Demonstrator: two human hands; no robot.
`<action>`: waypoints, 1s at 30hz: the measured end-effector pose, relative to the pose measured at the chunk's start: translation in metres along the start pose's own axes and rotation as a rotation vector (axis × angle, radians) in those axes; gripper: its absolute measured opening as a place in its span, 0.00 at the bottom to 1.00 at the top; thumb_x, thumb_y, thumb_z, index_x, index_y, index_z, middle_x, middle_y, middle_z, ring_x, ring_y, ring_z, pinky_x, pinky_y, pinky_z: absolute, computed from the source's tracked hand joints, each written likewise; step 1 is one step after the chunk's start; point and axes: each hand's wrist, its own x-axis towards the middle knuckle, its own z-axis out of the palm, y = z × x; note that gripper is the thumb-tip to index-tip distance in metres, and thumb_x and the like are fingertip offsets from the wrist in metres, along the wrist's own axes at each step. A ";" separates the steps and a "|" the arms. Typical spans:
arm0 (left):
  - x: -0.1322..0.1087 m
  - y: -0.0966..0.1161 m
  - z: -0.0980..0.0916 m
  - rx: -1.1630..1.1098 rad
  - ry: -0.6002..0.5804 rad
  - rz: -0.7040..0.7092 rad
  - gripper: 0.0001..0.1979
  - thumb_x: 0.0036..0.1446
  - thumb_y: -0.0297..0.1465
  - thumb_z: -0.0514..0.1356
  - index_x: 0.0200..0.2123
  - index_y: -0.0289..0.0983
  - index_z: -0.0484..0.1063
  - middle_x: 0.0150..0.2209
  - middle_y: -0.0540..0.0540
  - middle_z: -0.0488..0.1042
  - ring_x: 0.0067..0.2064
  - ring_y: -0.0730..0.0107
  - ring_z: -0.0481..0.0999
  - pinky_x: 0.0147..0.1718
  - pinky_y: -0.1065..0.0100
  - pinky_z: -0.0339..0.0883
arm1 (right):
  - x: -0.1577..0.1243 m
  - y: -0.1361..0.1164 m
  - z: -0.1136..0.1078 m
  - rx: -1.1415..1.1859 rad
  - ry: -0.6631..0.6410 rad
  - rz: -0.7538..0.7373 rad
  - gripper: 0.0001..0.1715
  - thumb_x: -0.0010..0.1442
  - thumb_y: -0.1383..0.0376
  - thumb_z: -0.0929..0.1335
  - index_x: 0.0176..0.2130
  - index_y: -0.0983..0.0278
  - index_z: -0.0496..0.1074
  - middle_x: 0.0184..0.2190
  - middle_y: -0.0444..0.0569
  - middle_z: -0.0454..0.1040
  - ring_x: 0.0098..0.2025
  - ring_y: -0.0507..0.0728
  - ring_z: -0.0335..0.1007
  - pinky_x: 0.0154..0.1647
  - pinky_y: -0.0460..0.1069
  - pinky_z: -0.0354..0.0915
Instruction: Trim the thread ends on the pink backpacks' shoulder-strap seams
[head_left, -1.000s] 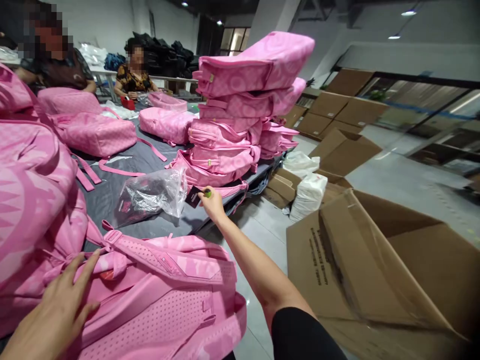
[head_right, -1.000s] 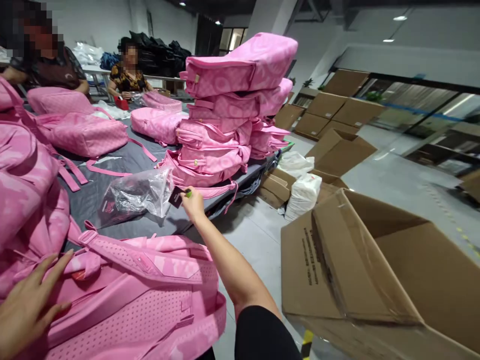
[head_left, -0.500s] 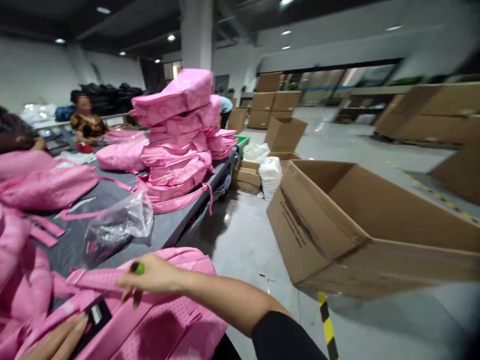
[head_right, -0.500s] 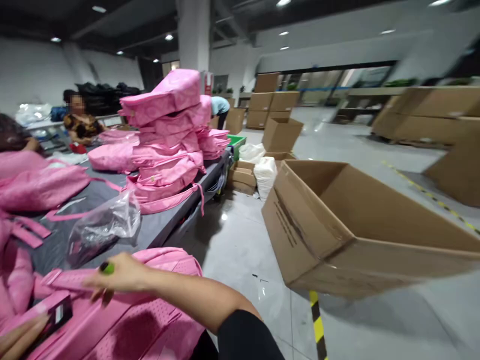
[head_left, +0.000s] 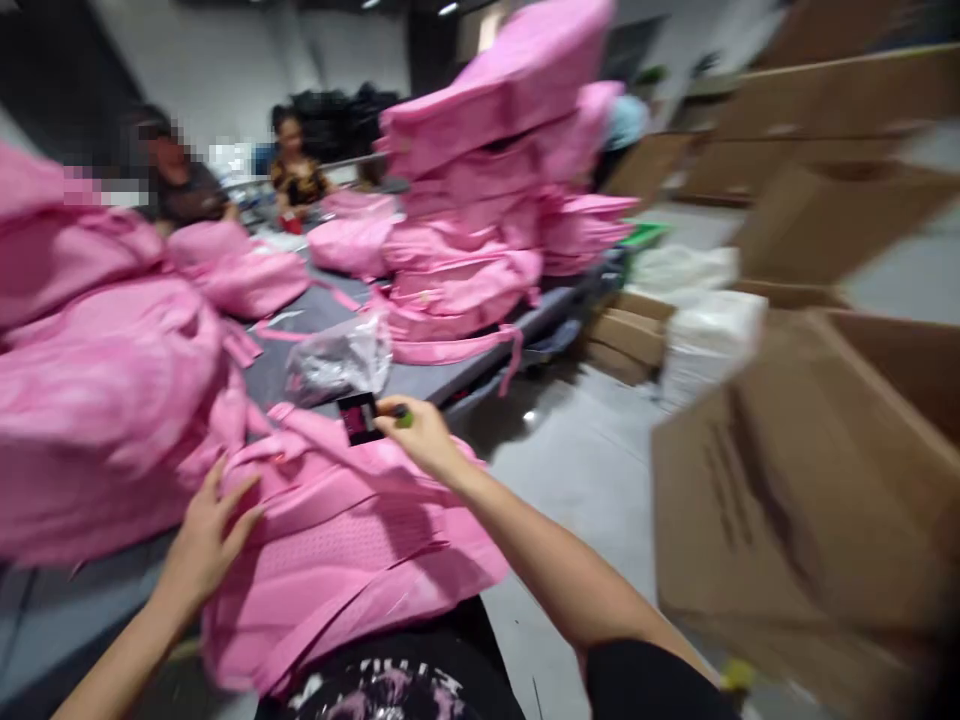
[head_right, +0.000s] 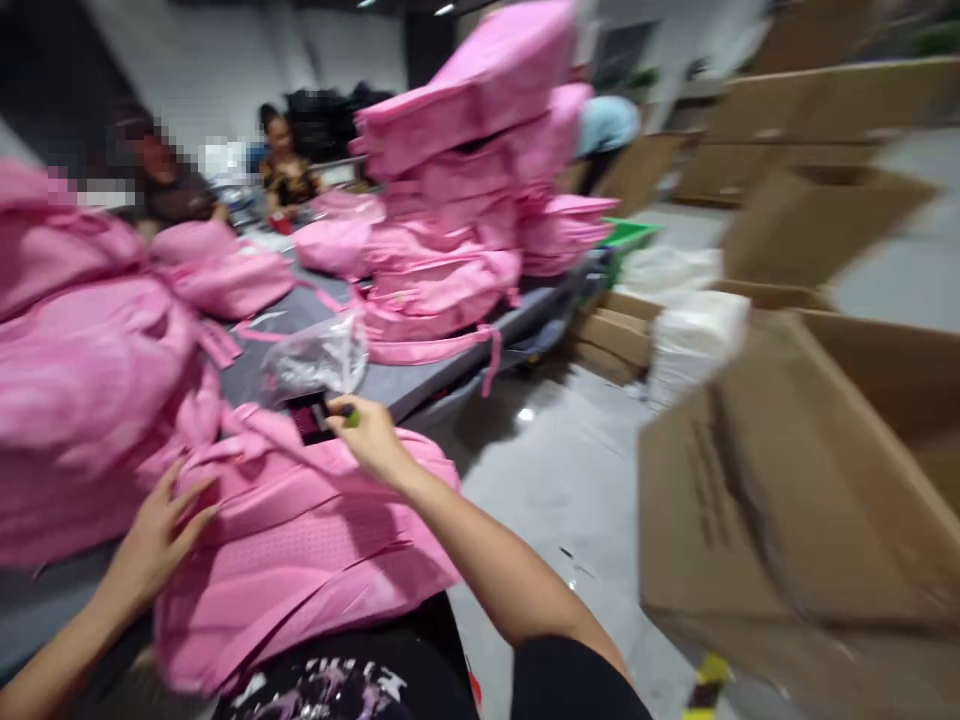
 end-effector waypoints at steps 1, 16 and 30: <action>-0.006 0.003 0.002 0.013 -0.038 -0.071 0.14 0.65 0.38 0.58 0.48 0.43 0.78 0.74 0.44 0.50 0.71 0.37 0.60 0.64 0.41 0.65 | 0.005 0.006 0.002 -0.005 -0.025 -0.006 0.09 0.58 0.69 0.67 0.38 0.64 0.78 0.39 0.50 0.82 0.43 0.59 0.77 0.50 0.53 0.70; -0.057 0.027 0.020 -0.181 0.042 -0.423 0.49 0.64 0.45 0.62 0.75 0.43 0.33 0.73 0.32 0.49 0.74 0.51 0.52 0.70 0.48 0.57 | 0.059 -0.017 0.111 -1.091 -0.830 -0.453 0.17 0.63 0.74 0.65 0.45 0.61 0.80 0.41 0.53 0.82 0.44 0.60 0.77 0.37 0.49 0.60; -0.089 0.027 0.033 -0.355 -0.034 -0.828 0.38 0.60 0.41 0.67 0.68 0.38 0.58 0.65 0.36 0.69 0.65 0.53 0.71 0.62 0.54 0.68 | 0.037 -0.001 0.147 -1.231 -1.186 -0.540 0.15 0.68 0.72 0.64 0.43 0.65 0.80 0.36 0.56 0.81 0.37 0.60 0.79 0.33 0.50 0.62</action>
